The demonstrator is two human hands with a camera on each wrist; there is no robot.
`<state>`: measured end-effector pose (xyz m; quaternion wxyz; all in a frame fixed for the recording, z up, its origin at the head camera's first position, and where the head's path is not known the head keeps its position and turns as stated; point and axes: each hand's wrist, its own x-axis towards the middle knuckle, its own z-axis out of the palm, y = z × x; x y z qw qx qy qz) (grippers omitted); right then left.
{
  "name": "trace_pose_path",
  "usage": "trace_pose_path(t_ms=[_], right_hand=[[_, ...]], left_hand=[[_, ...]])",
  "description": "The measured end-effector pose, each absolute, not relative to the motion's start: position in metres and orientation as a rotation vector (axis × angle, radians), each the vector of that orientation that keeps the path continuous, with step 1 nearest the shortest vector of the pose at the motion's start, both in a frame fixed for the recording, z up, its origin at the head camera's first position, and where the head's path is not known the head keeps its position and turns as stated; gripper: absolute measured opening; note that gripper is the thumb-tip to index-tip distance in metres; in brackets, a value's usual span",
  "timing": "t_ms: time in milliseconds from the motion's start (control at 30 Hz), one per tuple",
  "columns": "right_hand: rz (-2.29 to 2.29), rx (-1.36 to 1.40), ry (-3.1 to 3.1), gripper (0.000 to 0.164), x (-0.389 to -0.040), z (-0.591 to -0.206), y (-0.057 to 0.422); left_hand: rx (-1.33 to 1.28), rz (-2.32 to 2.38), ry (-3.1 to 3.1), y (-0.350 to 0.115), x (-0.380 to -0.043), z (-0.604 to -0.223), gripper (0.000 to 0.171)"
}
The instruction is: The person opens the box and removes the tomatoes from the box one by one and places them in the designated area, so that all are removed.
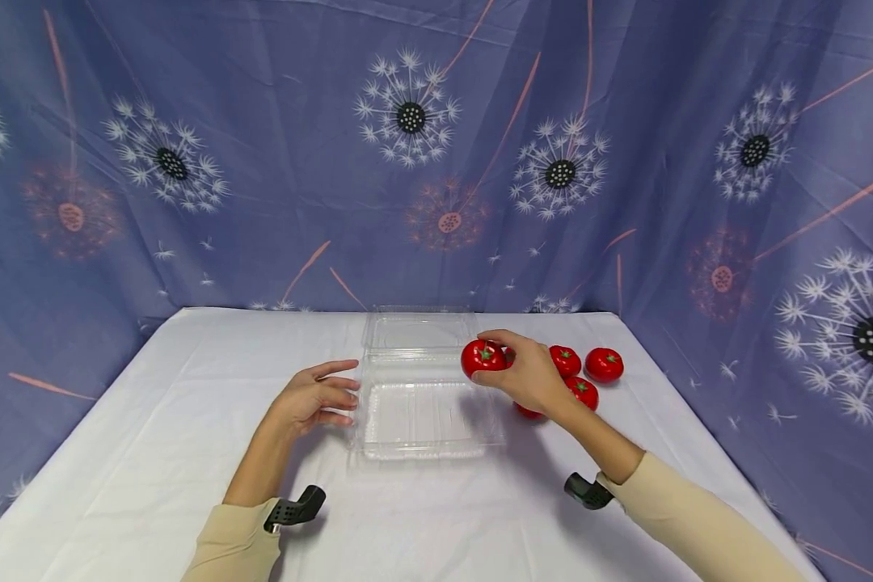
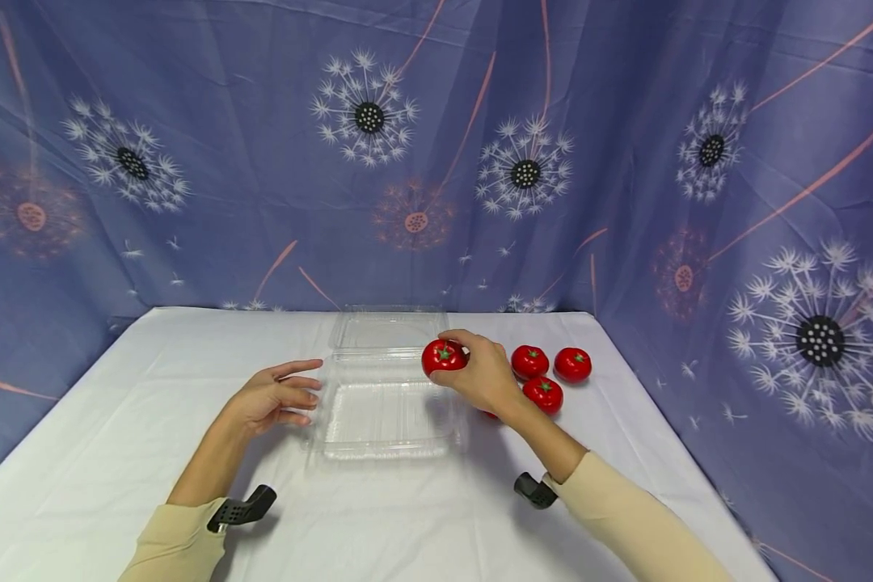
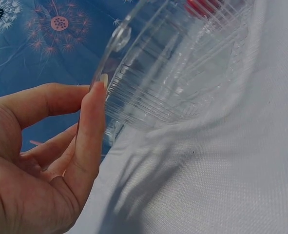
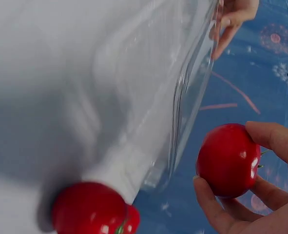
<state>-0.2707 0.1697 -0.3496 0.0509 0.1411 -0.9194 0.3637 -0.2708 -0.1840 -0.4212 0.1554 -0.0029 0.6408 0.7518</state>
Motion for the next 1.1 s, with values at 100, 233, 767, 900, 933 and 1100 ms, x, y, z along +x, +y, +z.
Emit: trace_pose_path(t_ms=[100,233,767,900,933,1100], right_hand=[[1.098,0.391,-2.812,0.061,-0.271,-0.347,0.183],[1.093,0.345,-2.823,0.061,-0.272,-0.345,0.202],[0.987,0.112,-2.83,0.066,-0.277,-0.337,0.284],[0.934,0.051,-2.815,0.067,-0.277,-0.339,0.3],[0.925,0.036,-2.811,0.067,-0.277,-0.341,0.304],[0.901,-0.002,-2.79,0.066,-0.277,-0.35,0.323]], left_hand=[[-0.014,2.15,1.844,-0.185,-0.27,-0.422,0.078],[-0.005,2.139,1.849,-0.186,-0.27,-0.422,0.079],[-0.001,2.133,1.868,-0.185,-0.274,-0.423,0.075],[0.007,2.13,1.876,-0.184,-0.274,-0.421,0.075],[0.014,2.126,1.878,-0.184,-0.273,-0.421,0.074],[-0.002,2.12,1.88,-0.184,-0.272,-0.421,0.074]])
